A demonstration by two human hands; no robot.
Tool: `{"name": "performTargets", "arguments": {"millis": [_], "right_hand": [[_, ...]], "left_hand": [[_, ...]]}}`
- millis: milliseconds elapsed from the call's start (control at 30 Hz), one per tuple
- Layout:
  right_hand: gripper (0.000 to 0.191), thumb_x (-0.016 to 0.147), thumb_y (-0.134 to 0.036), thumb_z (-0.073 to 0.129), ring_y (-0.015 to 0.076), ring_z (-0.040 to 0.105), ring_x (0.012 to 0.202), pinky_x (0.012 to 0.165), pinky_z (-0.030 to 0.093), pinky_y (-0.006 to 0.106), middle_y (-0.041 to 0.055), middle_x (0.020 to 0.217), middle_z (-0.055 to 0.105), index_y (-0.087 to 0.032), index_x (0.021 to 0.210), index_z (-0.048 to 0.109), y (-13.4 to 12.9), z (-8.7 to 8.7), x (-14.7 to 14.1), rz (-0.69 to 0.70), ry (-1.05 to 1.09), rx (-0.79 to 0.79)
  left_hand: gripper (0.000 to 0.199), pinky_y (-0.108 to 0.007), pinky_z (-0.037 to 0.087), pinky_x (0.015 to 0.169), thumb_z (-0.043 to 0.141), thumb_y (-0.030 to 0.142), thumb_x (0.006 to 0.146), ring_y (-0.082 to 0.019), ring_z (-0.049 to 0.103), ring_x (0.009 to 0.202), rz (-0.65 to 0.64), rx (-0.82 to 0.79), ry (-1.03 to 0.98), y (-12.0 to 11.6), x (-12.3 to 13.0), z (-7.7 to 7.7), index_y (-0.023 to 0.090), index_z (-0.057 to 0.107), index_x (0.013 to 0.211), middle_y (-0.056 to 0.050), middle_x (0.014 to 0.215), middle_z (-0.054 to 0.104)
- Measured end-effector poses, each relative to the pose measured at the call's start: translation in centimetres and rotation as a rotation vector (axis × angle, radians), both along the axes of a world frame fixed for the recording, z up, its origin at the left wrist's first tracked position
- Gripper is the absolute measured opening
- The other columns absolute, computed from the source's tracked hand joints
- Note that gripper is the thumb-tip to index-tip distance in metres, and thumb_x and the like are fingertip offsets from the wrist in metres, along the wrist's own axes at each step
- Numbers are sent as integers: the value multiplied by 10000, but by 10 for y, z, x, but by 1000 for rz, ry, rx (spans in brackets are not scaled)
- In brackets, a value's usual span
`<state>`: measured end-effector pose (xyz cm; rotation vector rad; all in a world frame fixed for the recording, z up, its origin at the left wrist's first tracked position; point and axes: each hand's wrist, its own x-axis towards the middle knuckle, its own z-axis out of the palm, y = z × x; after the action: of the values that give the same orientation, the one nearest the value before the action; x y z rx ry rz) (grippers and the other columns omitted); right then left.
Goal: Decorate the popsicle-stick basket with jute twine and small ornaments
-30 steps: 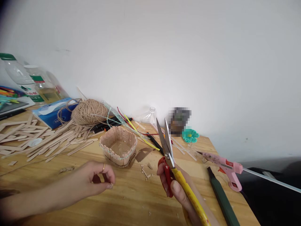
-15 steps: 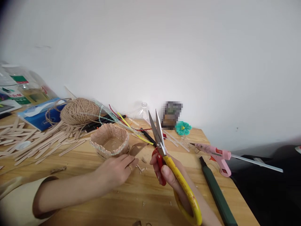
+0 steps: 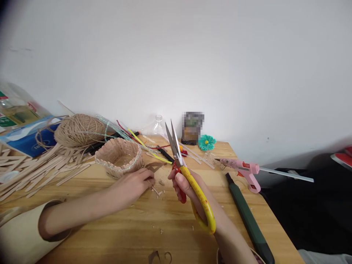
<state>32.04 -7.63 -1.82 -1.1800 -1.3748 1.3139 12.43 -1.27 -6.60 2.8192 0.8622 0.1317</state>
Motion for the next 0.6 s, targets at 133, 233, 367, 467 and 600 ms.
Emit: {"name": "performTargets", "arguments": {"millis": [133, 233, 367, 467, 600], "right_hand": [[503, 787, -694, 482, 109, 402, 487, 475, 309, 274, -34, 626, 447, -195, 842, 517, 1, -2, -2, 1, 7, -6], [506, 781, -693, 494, 107, 408, 486, 472, 321, 270, -28, 621, 465, -191, 843, 521, 1, -3, -2, -9, 18, -3], [502, 785, -676, 511, 101, 417, 488, 466, 339, 259, -20, 626, 483, -177, 836, 544, 0, -6, -4, -28, 32, 9], [509, 779, -674, 521, 104, 402, 492, 475, 344, 261, -19, 617, 479, -171, 841, 568, -1, -8, -5, -57, 32, 26], [459, 794, -649, 515, 135, 416, 513, 492, 349, 280, -16, 594, 463, -196, 823, 579, -3, -7, -7, -99, 56, 85]], "left_hand": [[282, -311, 477, 769, 396, 53, 858, -218, 579, 884, 6, -54, -43, 4, -1, -2, 153, 658, 892, -83, 942, 620], [284, -329, 484, 742, 375, 71, 868, -225, 575, 846, 12, -92, -75, 7, -1, -4, 136, 650, 840, -90, 893, 612], [245, -363, 480, 794, 396, 98, 870, -238, 571, 875, 32, -144, -134, 7, 1, -5, 124, 636, 829, -102, 888, 612], [227, -381, 473, 827, 406, 108, 875, -248, 571, 913, 71, -194, -202, 4, 1, -5, 126, 628, 828, -111, 893, 624], [190, -371, 476, 824, 435, 107, 867, -233, 587, 904, 111, -286, -329, -1, -1, 4, 129, 624, 869, -105, 906, 643]]}}
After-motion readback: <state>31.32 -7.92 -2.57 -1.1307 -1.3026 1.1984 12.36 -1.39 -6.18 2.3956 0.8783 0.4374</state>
